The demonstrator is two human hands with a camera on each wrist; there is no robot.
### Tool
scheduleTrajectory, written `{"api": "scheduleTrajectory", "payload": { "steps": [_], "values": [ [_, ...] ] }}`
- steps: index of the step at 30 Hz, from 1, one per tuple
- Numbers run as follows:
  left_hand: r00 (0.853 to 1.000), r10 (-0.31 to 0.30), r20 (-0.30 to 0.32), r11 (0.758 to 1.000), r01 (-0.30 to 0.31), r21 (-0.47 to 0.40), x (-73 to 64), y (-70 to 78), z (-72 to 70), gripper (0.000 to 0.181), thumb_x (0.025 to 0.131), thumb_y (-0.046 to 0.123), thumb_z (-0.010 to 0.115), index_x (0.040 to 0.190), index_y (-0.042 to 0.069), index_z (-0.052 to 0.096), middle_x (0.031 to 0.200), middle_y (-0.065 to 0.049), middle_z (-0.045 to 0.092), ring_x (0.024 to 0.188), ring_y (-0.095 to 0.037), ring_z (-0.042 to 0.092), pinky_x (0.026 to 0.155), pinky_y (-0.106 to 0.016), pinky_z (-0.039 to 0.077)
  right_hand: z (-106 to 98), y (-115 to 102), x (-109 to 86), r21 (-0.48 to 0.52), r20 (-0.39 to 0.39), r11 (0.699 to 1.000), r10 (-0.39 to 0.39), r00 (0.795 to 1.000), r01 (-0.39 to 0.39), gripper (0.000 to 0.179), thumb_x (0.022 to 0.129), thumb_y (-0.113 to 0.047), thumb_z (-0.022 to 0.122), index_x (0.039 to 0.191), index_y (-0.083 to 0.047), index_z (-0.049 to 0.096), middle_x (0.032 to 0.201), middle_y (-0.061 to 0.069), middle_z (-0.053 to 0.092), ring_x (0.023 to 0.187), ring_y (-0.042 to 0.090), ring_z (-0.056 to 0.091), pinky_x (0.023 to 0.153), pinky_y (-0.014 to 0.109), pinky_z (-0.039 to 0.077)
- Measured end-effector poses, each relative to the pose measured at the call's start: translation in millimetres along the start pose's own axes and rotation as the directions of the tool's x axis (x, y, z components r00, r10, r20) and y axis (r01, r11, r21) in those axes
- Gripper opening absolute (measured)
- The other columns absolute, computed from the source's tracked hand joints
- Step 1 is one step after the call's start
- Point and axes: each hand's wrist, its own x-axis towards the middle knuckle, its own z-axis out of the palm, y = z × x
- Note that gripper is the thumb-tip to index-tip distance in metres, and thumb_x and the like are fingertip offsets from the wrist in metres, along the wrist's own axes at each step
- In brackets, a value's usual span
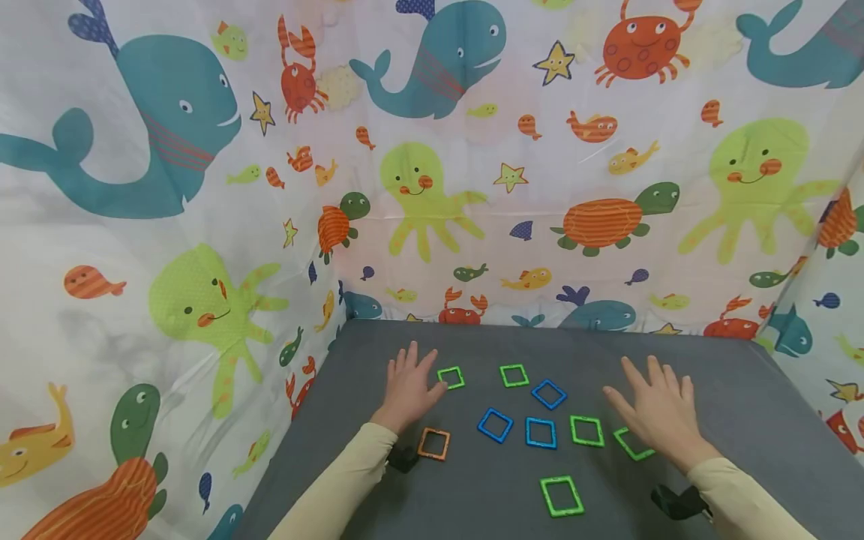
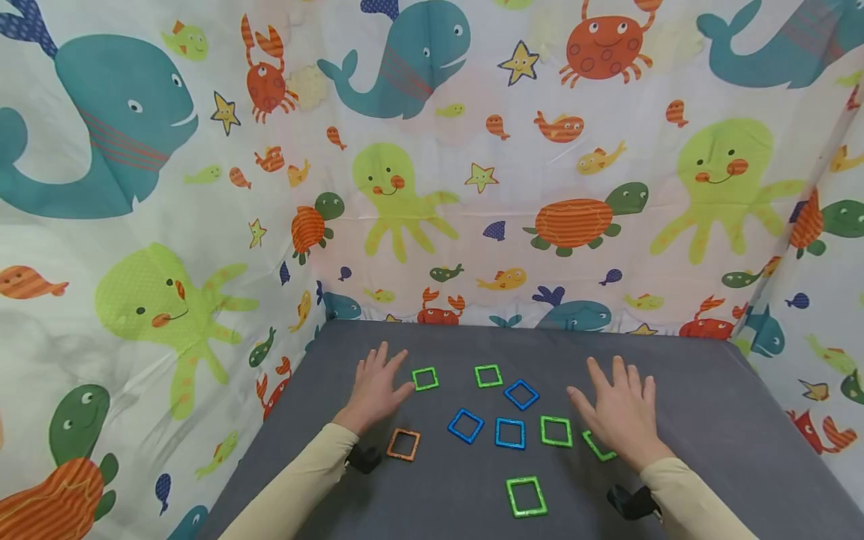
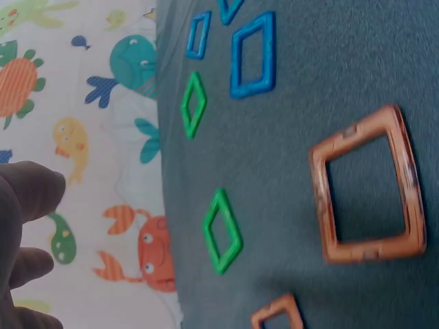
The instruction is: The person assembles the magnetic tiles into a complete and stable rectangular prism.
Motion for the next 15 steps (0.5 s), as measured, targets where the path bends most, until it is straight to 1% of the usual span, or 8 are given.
{"api": "scheduleTrajectory", "payload": {
  "steps": [2, 5, 8, 11, 13, 15],
  "values": [
    [1.000, 0.017, 0.019, 1.000, -0.017, 0.007, 1.6, 3.3, 4.0, 0.064, 0.094, 0.036, 0.070, 0.151, 0.015, 0.051, 0.164, -0.027, 0.029, 0.150, -0.052, 0.028, 0.119, -0.069, 0.022, 1, -1, -0.3, 0.010, 0.007, 1.000, 0.000, 1.000, 0.000, 0.077, 0.101, -0.056, 0.051, 0.149, 0.003, 0.043, 0.150, 0.047, 0.029, 0.133, 0.066, 0.028, 0.107, 0.082, 0.012],
    [0.996, 0.066, 0.056, 0.998, -0.067, 0.019, 3.9, 10.0, 11.2, 0.059, 0.094, 0.030, 0.072, 0.148, 0.014, 0.053, 0.161, -0.026, 0.035, 0.147, -0.049, 0.036, 0.117, -0.067, 0.029, 2, -2, -1.1, 0.021, 0.015, 1.000, -0.001, 1.000, 0.001, 0.077, 0.101, -0.056, 0.051, 0.149, 0.003, 0.043, 0.150, 0.047, 0.029, 0.133, 0.066, 0.029, 0.108, 0.082, 0.013],
    [0.985, 0.136, 0.103, 0.989, -0.140, 0.034, 5.3, 18.6, 19.8, 0.053, 0.094, 0.023, 0.071, 0.145, 0.014, 0.057, 0.156, -0.021, 0.045, 0.141, -0.043, 0.047, 0.112, -0.061, 0.040, 4, -3, -1.6, 0.025, 0.026, 1.000, 0.002, 1.000, -0.002, 0.076, 0.101, -0.056, 0.051, 0.149, 0.003, 0.043, 0.150, 0.047, 0.029, 0.134, 0.067, 0.028, 0.108, 0.082, 0.013],
    [0.963, 0.220, 0.153, 0.970, -0.232, 0.066, 7.2, 27.5, 30.9, 0.049, 0.093, 0.015, 0.071, 0.142, 0.014, 0.060, 0.148, -0.015, 0.054, 0.134, -0.034, 0.056, 0.106, -0.052, 0.049, 6, -4, -1.7, 0.025, 0.031, 1.000, 0.006, 0.999, -0.007, 0.077, 0.101, -0.056, 0.051, 0.149, 0.003, 0.043, 0.150, 0.048, 0.029, 0.133, 0.067, 0.029, 0.108, 0.081, 0.013],
    [0.944, 0.273, 0.187, 0.949, -0.297, 0.110, 8.6, 32.6, 40.3, 0.048, 0.092, 0.013, 0.071, 0.140, 0.016, 0.062, 0.144, -0.012, 0.058, 0.130, -0.029, 0.059, 0.103, -0.045, 0.052, 8, -4, -1.5, 0.032, 0.034, 0.999, 0.008, 0.999, -0.010, 0.077, 0.101, -0.056, 0.051, 0.150, 0.003, 0.042, 0.150, 0.048, 0.028, 0.133, 0.067, 0.029, 0.108, 0.081, 0.013],
    [0.923, 0.315, 0.220, 0.925, -0.351, 0.148, 9.5, 36.9, 50.2, 0.048, 0.091, 0.012, 0.072, 0.138, 0.018, 0.063, 0.141, -0.009, 0.060, 0.128, -0.025, 0.060, 0.103, -0.039, 0.053, 9, -6, -1.4, 0.042, 0.034, 0.999, 0.008, 0.999, -0.010, 0.078, 0.101, -0.057, 0.051, 0.150, 0.003, 0.042, 0.150, 0.048, 0.029, 0.133, 0.068, 0.029, 0.108, 0.081, 0.012]
  ]
}}
